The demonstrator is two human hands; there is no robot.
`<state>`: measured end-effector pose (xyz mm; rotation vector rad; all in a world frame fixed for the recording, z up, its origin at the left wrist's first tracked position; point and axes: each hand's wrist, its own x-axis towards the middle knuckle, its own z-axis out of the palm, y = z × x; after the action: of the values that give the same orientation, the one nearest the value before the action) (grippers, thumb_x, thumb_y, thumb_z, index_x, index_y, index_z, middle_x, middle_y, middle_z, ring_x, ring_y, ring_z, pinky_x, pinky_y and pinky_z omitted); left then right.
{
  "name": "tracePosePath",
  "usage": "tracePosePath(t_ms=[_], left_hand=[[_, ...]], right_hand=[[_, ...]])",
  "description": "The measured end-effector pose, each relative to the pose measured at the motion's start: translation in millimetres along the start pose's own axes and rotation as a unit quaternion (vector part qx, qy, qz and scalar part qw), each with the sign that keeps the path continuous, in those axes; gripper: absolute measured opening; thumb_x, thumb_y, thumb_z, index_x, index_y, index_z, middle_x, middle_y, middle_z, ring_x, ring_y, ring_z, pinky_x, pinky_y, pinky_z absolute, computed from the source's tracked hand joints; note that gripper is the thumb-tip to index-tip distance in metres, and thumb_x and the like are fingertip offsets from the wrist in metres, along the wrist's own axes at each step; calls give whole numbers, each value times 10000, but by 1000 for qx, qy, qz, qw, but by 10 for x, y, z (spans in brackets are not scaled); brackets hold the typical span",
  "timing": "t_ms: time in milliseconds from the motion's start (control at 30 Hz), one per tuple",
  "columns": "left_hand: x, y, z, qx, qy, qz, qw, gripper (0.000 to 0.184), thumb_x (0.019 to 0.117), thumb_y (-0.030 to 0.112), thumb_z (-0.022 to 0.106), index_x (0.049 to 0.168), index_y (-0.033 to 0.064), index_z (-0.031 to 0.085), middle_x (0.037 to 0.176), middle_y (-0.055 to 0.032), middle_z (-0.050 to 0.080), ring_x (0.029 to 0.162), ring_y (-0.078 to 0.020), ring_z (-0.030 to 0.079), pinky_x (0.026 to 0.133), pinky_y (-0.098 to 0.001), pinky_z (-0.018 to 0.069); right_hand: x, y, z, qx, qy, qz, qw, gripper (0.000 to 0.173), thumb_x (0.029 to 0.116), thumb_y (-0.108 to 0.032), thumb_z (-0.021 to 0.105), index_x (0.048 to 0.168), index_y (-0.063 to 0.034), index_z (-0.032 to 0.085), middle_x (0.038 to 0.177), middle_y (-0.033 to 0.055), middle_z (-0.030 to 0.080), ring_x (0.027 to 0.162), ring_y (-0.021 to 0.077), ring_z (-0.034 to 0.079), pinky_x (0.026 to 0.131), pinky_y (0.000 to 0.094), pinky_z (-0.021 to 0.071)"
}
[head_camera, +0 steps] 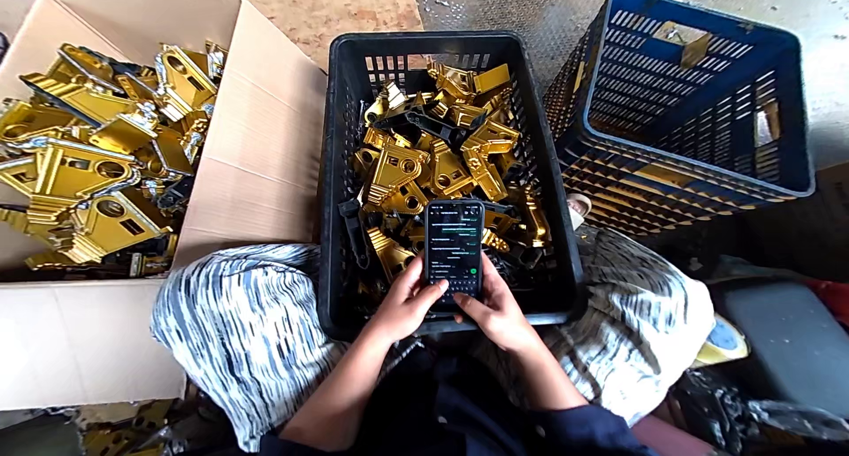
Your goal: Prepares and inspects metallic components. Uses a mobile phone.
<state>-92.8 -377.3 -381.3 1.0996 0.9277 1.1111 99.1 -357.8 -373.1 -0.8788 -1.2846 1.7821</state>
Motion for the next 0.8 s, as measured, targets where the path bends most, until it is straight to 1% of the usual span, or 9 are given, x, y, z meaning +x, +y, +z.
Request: tracePosePath(t_ms=[100,167,233,300,367,533,600,700,800], left_hand=[[1,4,10,12,23,-12,1000,485,1024,66,518,1477,-38,381,1286,-116,642,1158,-141,653,1028,-315,541],[-2,5,7,6,23,-10,1000,504,1009,61,506,1485,-41,374,1293,-117,638,1161,-140,648,1032,-320,536],[-5,3,-5,-16,13,-7,1000,531,981,36,489,1491,-42,363,1294,-114,636,1158,-142,648,1029,-329,536],[-9,26,-11,-49,-4,-17,999,564,948,4,455,1500,-26,345,1303,-110,628,1161,-143,644,1028,-333,534],[-5,45,-11,-67,-13,-31,997,588,931,-11,420,1512,-11,333,1333,-115,610,1185,-151,629,1038,-339,524],[1,50,-10,-53,-6,-38,998,590,936,-20,401,1520,-16,325,1343,-117,607,1189,-148,630,1038,-335,525],[1,31,-18,-54,-17,-26,998,594,932,-13,425,1516,-28,318,1335,-122,612,1183,-153,634,1035,-342,529],[-1,-8,-12,-18,-17,4,1000,551,985,39,497,1500,-56,328,1312,-122,624,1176,-148,638,1042,-335,527],[3,-23,16,32,23,9,999,531,1021,91,544,1498,-48,358,1306,-124,635,1174,-144,645,1038,-319,535]], right_hand=[[1,4,-6,-3,-15,-4,1000,820,865,64,598,1576,-18,198,1206,141,669,896,192,719,663,292,623],[2,3,-7,-10,-12,-2,1000,819,857,73,576,1578,-22,199,1210,133,670,897,186,722,663,289,623],[3,15,-14,6,-9,-3,1000,754,909,49,528,1585,-32,205,1232,133,666,927,195,725,664,302,630],[6,39,-24,46,-2,10,999,678,973,14,437,1608,-67,212,1261,155,653,965,229,719,657,335,630],[17,53,-30,66,6,19,998,645,992,-1,384,1612,-91,232,1267,168,650,971,247,717,640,351,625],[17,39,-23,38,5,10,999,712,929,51,456,1597,-56,235,1244,160,666,955,234,726,642,334,631],[15,19,1,17,15,7,1000,705,939,26,508,1591,-49,248,1217,152,675,915,218,727,624,315,624],[6,-24,66,-22,53,14,998,699,957,-42,613,1571,-41,279,1147,134,697,824,188,725,586,281,611],[2,-15,69,-33,45,-2,998,682,957,-20,584,1566,-21,279,1173,135,688,864,193,730,612,291,626]])
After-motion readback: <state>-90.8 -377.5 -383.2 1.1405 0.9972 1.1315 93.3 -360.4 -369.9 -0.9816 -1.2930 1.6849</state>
